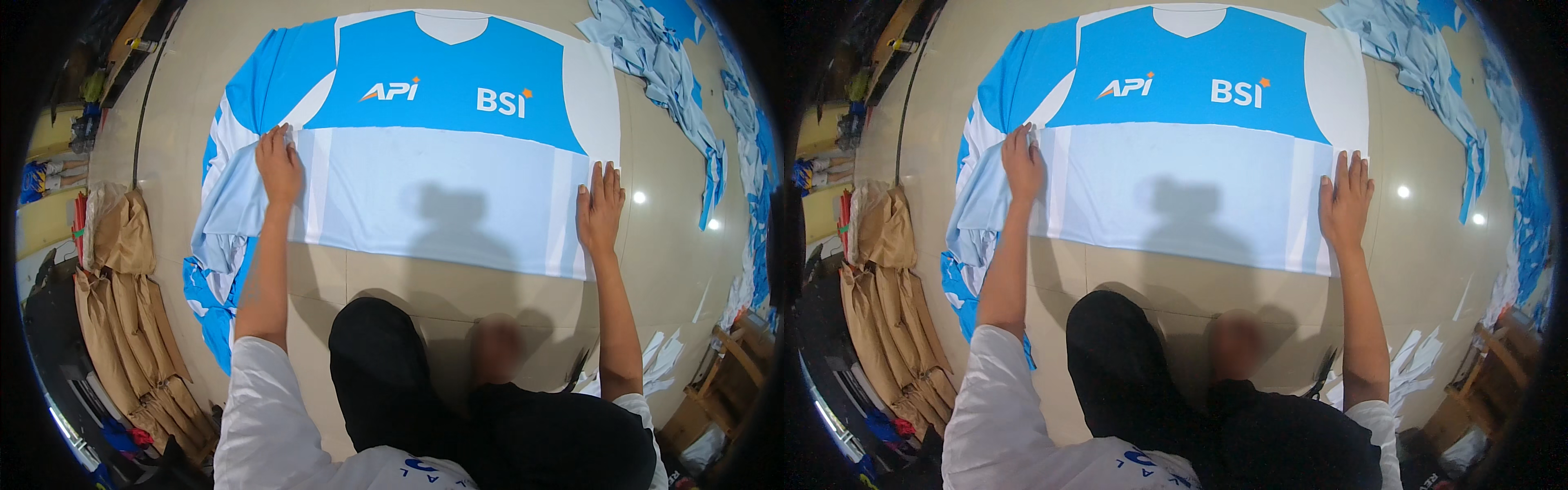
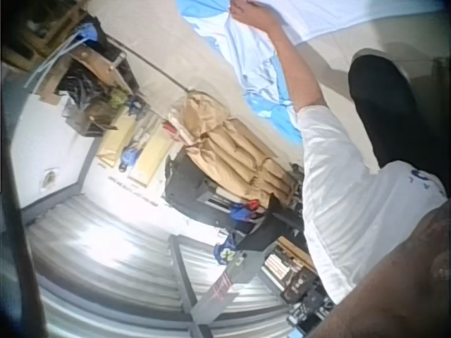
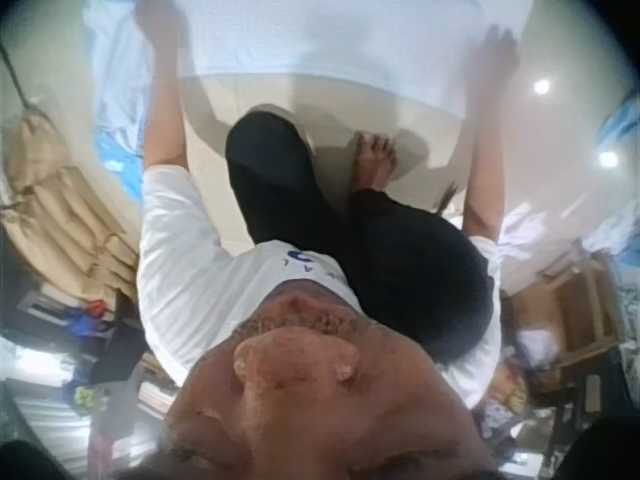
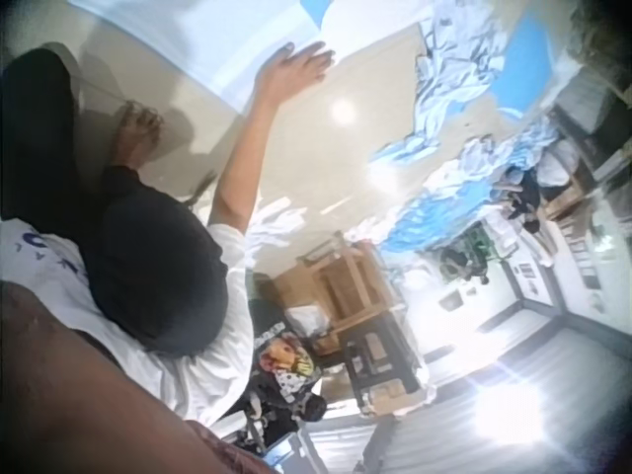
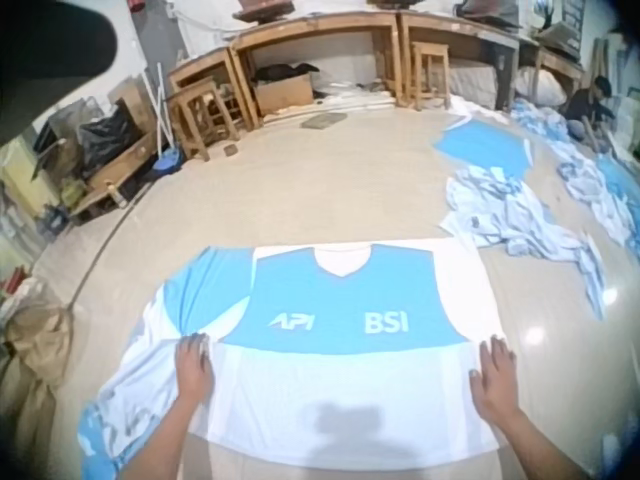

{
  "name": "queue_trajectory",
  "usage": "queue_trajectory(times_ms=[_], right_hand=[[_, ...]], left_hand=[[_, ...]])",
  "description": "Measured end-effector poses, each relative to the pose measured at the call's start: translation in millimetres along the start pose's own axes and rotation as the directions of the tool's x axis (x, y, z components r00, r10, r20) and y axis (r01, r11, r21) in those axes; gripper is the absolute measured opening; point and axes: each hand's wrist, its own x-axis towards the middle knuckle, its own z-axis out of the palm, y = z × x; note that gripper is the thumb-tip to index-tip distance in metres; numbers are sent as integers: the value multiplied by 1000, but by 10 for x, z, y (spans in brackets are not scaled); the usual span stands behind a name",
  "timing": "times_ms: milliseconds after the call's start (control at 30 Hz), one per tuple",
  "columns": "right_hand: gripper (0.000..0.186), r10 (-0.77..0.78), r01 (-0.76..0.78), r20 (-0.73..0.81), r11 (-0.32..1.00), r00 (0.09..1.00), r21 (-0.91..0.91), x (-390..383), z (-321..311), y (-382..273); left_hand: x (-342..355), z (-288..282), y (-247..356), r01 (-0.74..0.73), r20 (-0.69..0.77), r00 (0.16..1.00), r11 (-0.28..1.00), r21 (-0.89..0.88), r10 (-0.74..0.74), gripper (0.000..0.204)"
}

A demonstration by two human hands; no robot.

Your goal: The person sits on the floor and uses scissors to cut a piece of light blue and white fabric. They smooth the fabric with their hands and cut along the edges of a white paper pattern placed on top of the material.

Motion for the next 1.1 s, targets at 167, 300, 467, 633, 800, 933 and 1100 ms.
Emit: queue_trajectory(times_ms=[167,300,467,633,800,933,1100], right_hand=[[63,-18,18,-24,1000,1000,6,-10,26,26],[62,-27,27,-39,1000,999,5,4,-57,41],[62,-26,26,-23,999,999,29,26,2,2],[63,-19,19,-27,1000,999,0,3,-15,21],[64,-12,12,-18,1000,1000,-1,13,-15,5],[64,30,-28,-53,999,998,37,24,-78,25],[56,132,-125,-150,991,980,53,-248,-199,117]], left_hand=[[277,-131,-472,-77,218,972,996,-38,84,21],[615,-271,-329,36,315,945,924,-382,93,10],[676,-181,-515,25,415,899,929,-369,141,13],[728,-164,-501,67,476,872,934,-351,116,16],[699,-277,-512,-120,345,927,988,-96,146,28],[130,-253,-177,-211,55,975,977,-40,213,41],[-682,-411,330,-36,55,998,997,-61,40,49]])
